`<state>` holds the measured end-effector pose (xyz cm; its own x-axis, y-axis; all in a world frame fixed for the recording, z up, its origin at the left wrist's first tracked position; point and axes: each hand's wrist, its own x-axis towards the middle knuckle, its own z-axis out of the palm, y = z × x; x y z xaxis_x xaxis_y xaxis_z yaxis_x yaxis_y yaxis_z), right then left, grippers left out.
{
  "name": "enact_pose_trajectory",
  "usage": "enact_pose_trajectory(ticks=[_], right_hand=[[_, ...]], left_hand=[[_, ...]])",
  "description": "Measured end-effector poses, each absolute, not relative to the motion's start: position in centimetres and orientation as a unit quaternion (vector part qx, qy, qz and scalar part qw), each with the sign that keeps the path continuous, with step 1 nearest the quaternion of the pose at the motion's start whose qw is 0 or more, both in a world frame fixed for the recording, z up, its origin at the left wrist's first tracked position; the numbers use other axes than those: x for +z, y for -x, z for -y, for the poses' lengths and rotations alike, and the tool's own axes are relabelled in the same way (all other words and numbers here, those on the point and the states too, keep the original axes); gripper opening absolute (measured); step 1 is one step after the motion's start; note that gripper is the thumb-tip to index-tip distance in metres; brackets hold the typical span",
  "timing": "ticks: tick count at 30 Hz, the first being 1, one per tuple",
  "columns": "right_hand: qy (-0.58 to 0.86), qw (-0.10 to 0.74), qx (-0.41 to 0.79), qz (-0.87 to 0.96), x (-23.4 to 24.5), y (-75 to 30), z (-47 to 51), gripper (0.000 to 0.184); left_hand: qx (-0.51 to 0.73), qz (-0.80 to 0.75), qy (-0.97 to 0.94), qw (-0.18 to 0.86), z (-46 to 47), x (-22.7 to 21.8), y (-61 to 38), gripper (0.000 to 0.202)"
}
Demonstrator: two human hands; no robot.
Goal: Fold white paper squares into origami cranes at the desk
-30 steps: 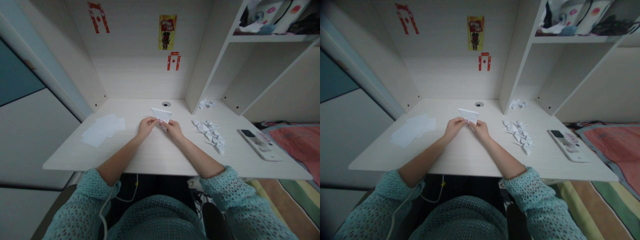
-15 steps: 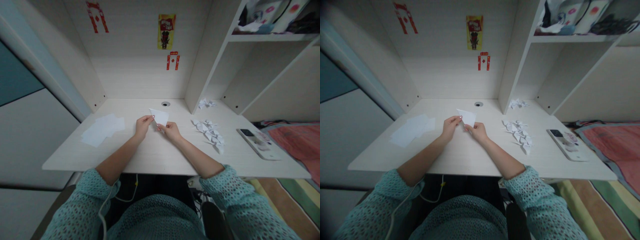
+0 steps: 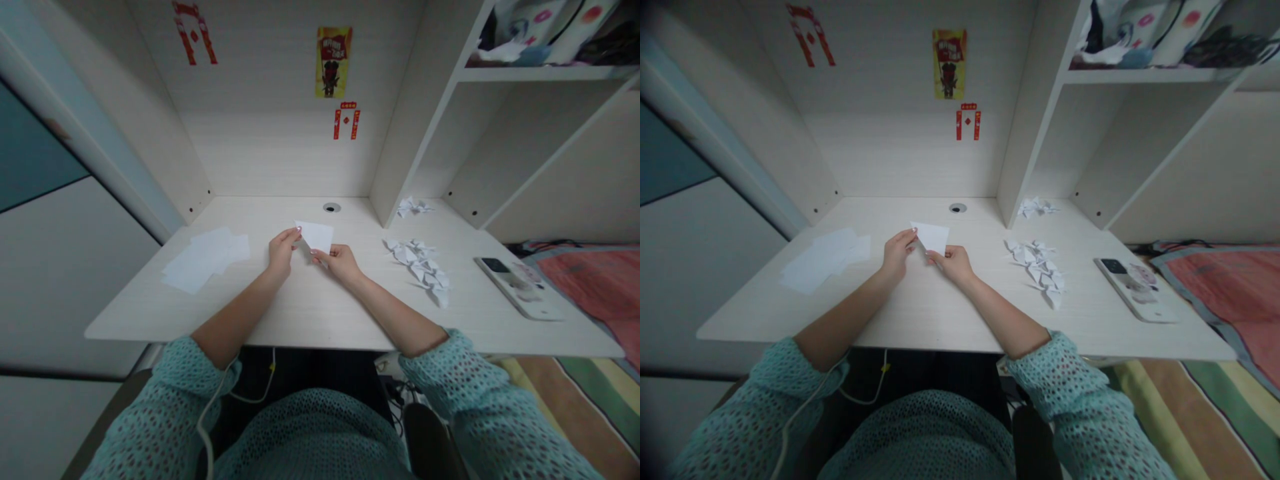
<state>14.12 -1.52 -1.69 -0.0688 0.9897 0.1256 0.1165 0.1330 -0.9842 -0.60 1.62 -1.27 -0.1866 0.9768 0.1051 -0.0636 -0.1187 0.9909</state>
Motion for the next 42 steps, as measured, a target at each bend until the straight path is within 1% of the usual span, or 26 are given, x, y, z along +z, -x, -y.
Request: enact_pose_trajectory(ticks=[4,9,15,20,25,29,35,42], right_hand=[[0.476,0.486,0.448,0.580,-2.3,-14.2,1.1,0.038],[0.471,0.485,0.440,0.591,-3.0,-14.3,0.6,0.042],[0.487,0.459,0.426,0.609,-2.8,-14.3,0.9,0.042],[0.476,0.458,0.427,0.617,-2.4,-14.4,1.2,0.040],[0.482,0.456,0.416,0.622,-2.4,-14.5,1.1,0.041],[0.481,0.455,0.422,0.619,-2.5,-14.4,1.2,0.040],[0.480,0.441,0.407,0.640,-2.3,-14.2,1.6,0.039],[0.484,0.433,0.410,0.641,-2.2,-14.1,1.8,0.039]], left_hand=[[0.599,-0.493,-0.456,0.436,-1.5,-1.2,0.5,0.036],[0.616,-0.478,-0.430,0.455,-1.6,-1.3,0.3,0.034],[0.659,-0.458,-0.384,0.457,-2.2,-1.3,0.7,0.030],[0.668,-0.454,-0.379,0.451,-2.4,-1.3,0.9,0.028],[0.672,-0.432,-0.418,0.431,-2.4,-1.3,0.7,0.020],[0.683,-0.421,-0.401,0.443,-2.3,-1.3,0.5,0.014],[0.692,-0.412,-0.371,0.462,-2.0,-1.3,0.5,0.023],[0.712,-0.431,-0.344,0.435,-2.1,-1.1,0.4,0.023]])
